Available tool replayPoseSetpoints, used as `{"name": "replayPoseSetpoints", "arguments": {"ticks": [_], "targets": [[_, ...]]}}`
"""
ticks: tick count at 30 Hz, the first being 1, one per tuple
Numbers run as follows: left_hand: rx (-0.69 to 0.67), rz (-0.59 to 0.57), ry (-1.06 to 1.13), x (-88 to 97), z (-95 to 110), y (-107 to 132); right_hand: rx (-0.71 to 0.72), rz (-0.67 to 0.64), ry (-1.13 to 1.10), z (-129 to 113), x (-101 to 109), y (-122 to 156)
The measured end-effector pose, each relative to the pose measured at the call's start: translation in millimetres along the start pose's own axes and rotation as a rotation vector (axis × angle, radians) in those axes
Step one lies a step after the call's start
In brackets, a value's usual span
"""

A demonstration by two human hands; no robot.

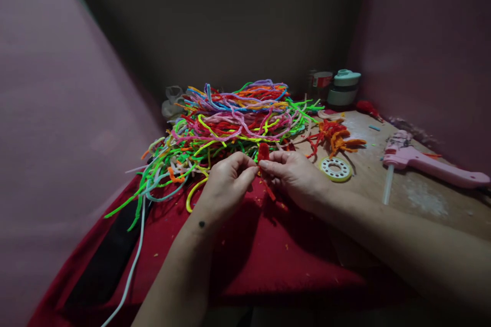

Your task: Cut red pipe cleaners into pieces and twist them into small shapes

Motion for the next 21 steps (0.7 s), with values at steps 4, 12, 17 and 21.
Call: {"name": "replayPoseSetpoints", "arguments": {"ticks": [4,12,17,21], "targets": [[-0.274,0.159,-0.513,-7.1,20.5,7.5,0.012,0.098,0.166,0.0,8.1,-1.3],[-0.224,0.217,-0.206,7.6,18.2,6.5,0.037,0.017,0.08,-4.9,1.9,-0.3],[0.059,0.225,0.176,18.1,-3.6,0.3,-0.005,-0.049,0.137,-1.9,-6.3,4.3],[0.11,0.162,0.3,11.7,-7.8,-0.7,-0.018,-0.093,0.173,-1.4,-13.3,9.0]]}}
Point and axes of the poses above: each hand's wrist, its own y-axis away from the middle knuckle, its own x-axis out of the back of the hand, z = x × y, the point moved 8 cm from there along -y, towards the middle knuckle, and after that the axes turned 2 degrees about z, right-handed, at the moved point
